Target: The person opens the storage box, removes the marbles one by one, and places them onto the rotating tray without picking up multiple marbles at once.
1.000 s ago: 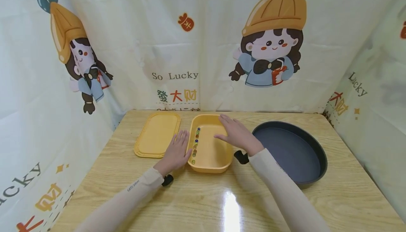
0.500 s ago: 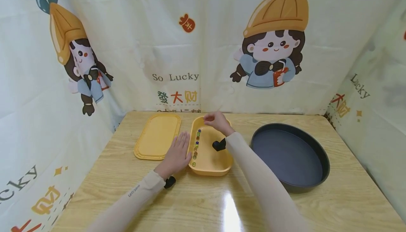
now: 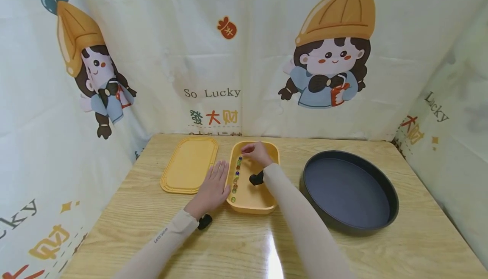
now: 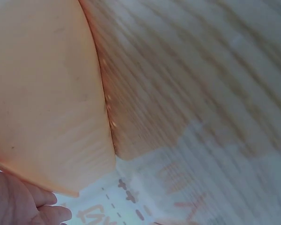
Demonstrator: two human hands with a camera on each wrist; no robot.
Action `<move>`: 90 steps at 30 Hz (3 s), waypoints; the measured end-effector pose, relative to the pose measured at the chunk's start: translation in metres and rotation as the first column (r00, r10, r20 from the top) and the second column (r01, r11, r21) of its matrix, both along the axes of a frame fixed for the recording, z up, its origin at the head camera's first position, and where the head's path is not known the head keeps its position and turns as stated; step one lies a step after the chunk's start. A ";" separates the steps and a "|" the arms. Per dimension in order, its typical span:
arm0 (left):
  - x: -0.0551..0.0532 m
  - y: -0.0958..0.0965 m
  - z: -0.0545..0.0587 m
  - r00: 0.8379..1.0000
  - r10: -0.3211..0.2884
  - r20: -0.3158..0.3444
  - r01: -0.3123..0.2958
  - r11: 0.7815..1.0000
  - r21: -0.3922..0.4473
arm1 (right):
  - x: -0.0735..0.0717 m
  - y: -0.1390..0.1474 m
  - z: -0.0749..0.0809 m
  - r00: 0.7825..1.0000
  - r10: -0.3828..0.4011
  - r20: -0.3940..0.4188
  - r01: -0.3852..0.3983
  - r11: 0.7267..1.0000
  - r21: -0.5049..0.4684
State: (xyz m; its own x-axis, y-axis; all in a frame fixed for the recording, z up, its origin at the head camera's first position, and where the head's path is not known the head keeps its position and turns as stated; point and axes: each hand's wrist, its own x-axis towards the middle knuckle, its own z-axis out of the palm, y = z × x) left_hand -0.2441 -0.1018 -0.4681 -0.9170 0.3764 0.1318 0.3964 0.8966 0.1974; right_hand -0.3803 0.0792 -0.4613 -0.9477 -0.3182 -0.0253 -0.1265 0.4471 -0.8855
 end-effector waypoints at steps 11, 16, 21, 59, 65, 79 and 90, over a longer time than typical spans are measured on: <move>0.001 0.001 0.000 1.000 0.013 0.028 -0.013 1.000 0.011 | -0.012 -0.005 -0.015 0.999 0.040 0.001 -0.040 0.997 0.071; 0.003 0.001 0.001 1.000 0.011 0.009 -0.011 1.000 0.018 | -0.016 -0.006 -0.021 0.999 0.044 0.010 -0.044 0.996 0.080; 0.003 0.002 0.001 1.000 0.014 0.011 -0.014 1.000 0.016 | -0.014 -0.009 -0.023 0.998 0.055 -0.008 -0.054 0.996 0.068; 0.003 0.004 0.001 1.000 0.017 -0.008 -0.017 1.000 0.001 | -0.005 -0.014 -0.024 0.995 0.051 -0.090 -0.037 0.988 0.149; 0.004 0.005 0.001 1.000 0.021 0.002 -0.021 1.000 0.002 | -0.006 -0.013 -0.017 0.994 0.052 -0.100 -0.037 0.988 0.152; 0.004 0.005 0.001 0.999 0.028 -0.027 -0.028 0.999 -0.025 | 0.005 -0.009 0.027 0.990 0.075 -0.120 -0.055 0.985 0.162; 0.002 0.004 -0.001 0.999 0.038 -0.024 -0.038 0.999 -0.031 | 0.027 0.009 0.065 0.975 0.131 -0.182 -0.102 0.982 0.161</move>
